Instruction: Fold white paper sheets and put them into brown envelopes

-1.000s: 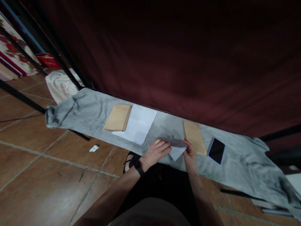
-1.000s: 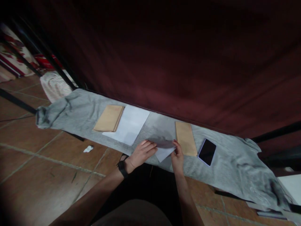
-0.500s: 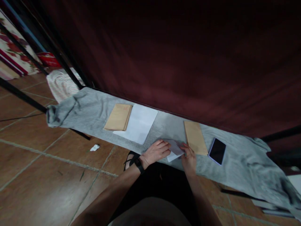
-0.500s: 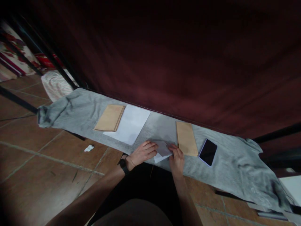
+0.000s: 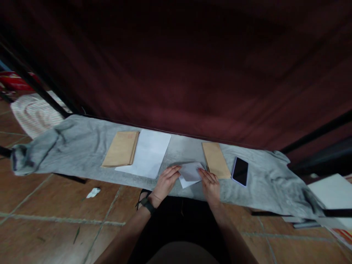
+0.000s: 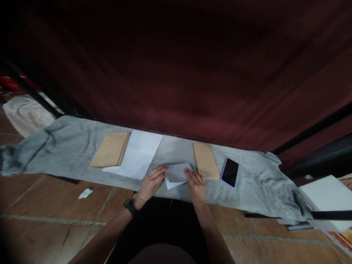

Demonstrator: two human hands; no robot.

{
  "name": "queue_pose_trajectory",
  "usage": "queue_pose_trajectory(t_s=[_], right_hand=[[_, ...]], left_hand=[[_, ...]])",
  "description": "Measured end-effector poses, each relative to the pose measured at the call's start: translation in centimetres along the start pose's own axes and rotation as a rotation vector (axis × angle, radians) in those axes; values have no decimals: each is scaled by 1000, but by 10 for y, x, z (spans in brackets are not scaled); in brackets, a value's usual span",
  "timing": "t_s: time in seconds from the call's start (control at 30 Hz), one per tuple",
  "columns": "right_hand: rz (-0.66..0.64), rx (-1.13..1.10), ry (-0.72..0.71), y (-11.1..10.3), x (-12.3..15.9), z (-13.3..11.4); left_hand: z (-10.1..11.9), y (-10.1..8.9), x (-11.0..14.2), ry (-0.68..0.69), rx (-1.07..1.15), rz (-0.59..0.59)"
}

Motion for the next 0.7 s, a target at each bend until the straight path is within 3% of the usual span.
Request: queue_pose_trajectory(t_s=[0.23,0.7], right_hand=[[-9,24,-7,5,1,1],[-70,137,-25,14,14,-3]], left_hand=[[-7,7,-1,-81,54,22],[-19,23,14,-121,58,-104]])
Point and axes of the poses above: each hand's wrist, its own x-axis away from the middle knuckle, its own y-axis out of the palm, z = x × y, the point moved 3 cm from there along -x, towards the middle knuckle, and after that the axes turned 5 degrees about -x, right-handed, at the moved point
